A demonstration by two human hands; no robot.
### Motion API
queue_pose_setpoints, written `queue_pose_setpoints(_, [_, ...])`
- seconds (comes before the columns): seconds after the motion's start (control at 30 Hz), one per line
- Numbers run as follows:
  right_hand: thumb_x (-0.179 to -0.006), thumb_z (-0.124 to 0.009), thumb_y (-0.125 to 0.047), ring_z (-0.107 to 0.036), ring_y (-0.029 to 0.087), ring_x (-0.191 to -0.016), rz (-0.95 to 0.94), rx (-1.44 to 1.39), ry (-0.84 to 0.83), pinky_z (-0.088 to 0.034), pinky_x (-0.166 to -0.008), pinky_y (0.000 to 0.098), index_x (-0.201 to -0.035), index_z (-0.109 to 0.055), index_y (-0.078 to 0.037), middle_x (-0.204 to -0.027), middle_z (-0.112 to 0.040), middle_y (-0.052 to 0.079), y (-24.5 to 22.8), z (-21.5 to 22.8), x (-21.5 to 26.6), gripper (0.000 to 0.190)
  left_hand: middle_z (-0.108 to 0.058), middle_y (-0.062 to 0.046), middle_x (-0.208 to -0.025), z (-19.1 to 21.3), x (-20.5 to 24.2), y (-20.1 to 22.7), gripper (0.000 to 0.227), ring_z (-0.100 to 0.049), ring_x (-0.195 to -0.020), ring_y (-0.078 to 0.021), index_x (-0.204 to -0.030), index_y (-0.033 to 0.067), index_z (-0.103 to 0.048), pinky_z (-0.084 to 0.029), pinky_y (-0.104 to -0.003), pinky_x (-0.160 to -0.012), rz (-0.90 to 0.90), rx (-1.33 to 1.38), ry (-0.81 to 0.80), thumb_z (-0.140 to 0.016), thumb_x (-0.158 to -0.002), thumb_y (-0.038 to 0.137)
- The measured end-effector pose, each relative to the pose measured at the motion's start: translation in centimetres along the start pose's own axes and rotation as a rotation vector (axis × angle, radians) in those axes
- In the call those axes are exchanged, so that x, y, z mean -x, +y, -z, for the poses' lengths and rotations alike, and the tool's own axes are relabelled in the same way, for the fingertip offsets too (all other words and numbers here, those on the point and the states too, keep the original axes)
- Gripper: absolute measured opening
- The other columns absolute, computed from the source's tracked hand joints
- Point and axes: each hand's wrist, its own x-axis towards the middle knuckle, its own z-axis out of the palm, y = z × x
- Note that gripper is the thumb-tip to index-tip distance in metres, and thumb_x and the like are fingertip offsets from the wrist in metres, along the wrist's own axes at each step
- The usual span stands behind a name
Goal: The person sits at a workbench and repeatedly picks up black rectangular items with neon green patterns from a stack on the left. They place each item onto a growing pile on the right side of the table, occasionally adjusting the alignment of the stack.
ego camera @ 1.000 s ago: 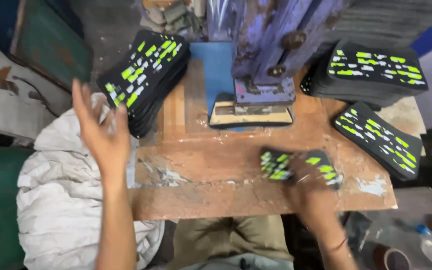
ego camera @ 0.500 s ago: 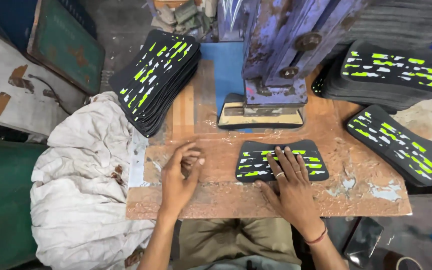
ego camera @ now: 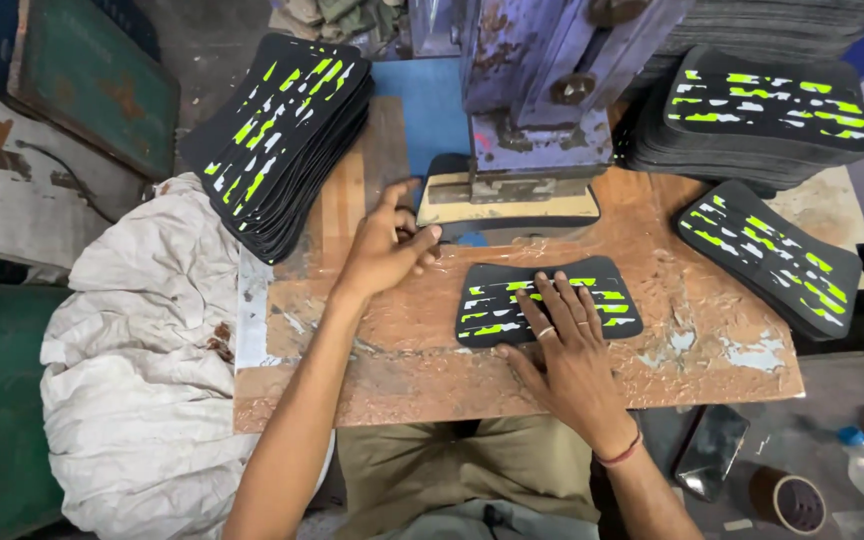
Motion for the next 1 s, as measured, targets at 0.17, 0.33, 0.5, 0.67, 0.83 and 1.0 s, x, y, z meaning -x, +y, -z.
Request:
queue_pose_setpoints(0.17, [-0.089, -0.067, -0.048, -0.032, 0.040, -0.150, 0.073, 0.037, -0.021, -0.020, -0.123, 0.0568, -0.146, -0.053, -0.009, -0.158, -0.041, 0.019, -1.4, 0.0, 2.9, 0.070, -0.072, -0.012, -0.080, -0.6, 1.9, -0.8, 0.057, -0.069, -0.060, -0.0148, -0.140, 0.0010, -0.048, -0.054, -0.028, -0.048, 0.127, 0.088, -0.064, -0.067, -0.087, -0.002])
queue_pose_setpoints(0.33, [-0.083, -0.064, -0.056, -0.027, 0.044, -0.148, 0.048, 0.114, -0.102, -0.014, -0.118, 0.0637, -0.149, -0.048, -0.013, -0.158, -0.035, 0.021, 0.3, -0.3, 3.0, 0.080, -0.071, -0.006, -0.102, 7.6, 13.2, -3.6, 0.066, -0.066, -0.069, -0.0107, -0.149, 0.0119, -0.050, -0.056, -0.026, -0.057, 0.145, 0.001, -0.022, -0.068, -0.087, -0.001])
queue_pose_setpoints(0.5, [-0.095, -0.061, -0.059, -0.029, 0.048, -0.151, 0.030, 0.208, 0.071, -0.018, -0.120, 0.0685, -0.158, -0.044, -0.006, -0.162, -0.034, 0.027, 2.7, -3.5, -4.8, 0.084, -0.075, -0.002, -0.081, 10.2, 17.0, -5.4, 0.024, -0.061, -0.071, -0.0068, -0.106, 0.0019, -0.079, -0.053, -0.026, -0.062, 0.296, -0.164, -0.037, -0.078, -0.090, 0.020])
queue_pose_setpoints(0.67, [-0.095, -0.060, -0.065, -0.037, 0.045, -0.143, 0.159, 0.219, 0.023, -0.028, -0.115, 0.0681, -0.148, -0.053, -0.012, -0.152, -0.043, 0.024, -0.1, -3.9, -7.9, 0.076, -0.068, 0.002, -0.077, 8.3, 15.5, -6.3, 0.027, -0.057, -0.070, -0.0064, -0.093, -0.0040, -0.077, -0.049, -0.027, -0.059, 0.264, -0.055, -0.047, -0.077, -0.092, 0.023])
queue_pose_setpoints(0.83, [-0.095, -0.059, -0.064, -0.040, 0.049, -0.133, 0.156, 0.244, 0.002, -0.031, -0.110, 0.0689, -0.150, -0.057, -0.013, -0.146, -0.044, 0.028, -2.3, -3.7, -8.6, 0.076, -0.070, 0.004, -0.077, 8.1, 15.7, -5.5, 0.025, -0.057, -0.070, -0.0054, -0.096, -0.0022, -0.078, -0.051, -0.027, -0.060, 0.290, -0.019, -0.043, -0.076, -0.091, 0.022])
queue_pose_setpoints(1.0, [-0.094, -0.059, -0.059, -0.033, 0.050, -0.143, 0.169, 0.114, -0.003, -0.024, -0.116, 0.0662, -0.149, -0.051, -0.014, -0.152, -0.039, 0.029, -1.7, -3.8, -7.2, 0.072, -0.074, 0.003, -0.083, 8.0, 15.5, -5.4, 0.026, -0.062, -0.073, -0.0047, -0.102, -0.0007, -0.077, -0.054, -0.026, -0.063, 0.274, -0.044, -0.021, -0.076, -0.089, 0.022])
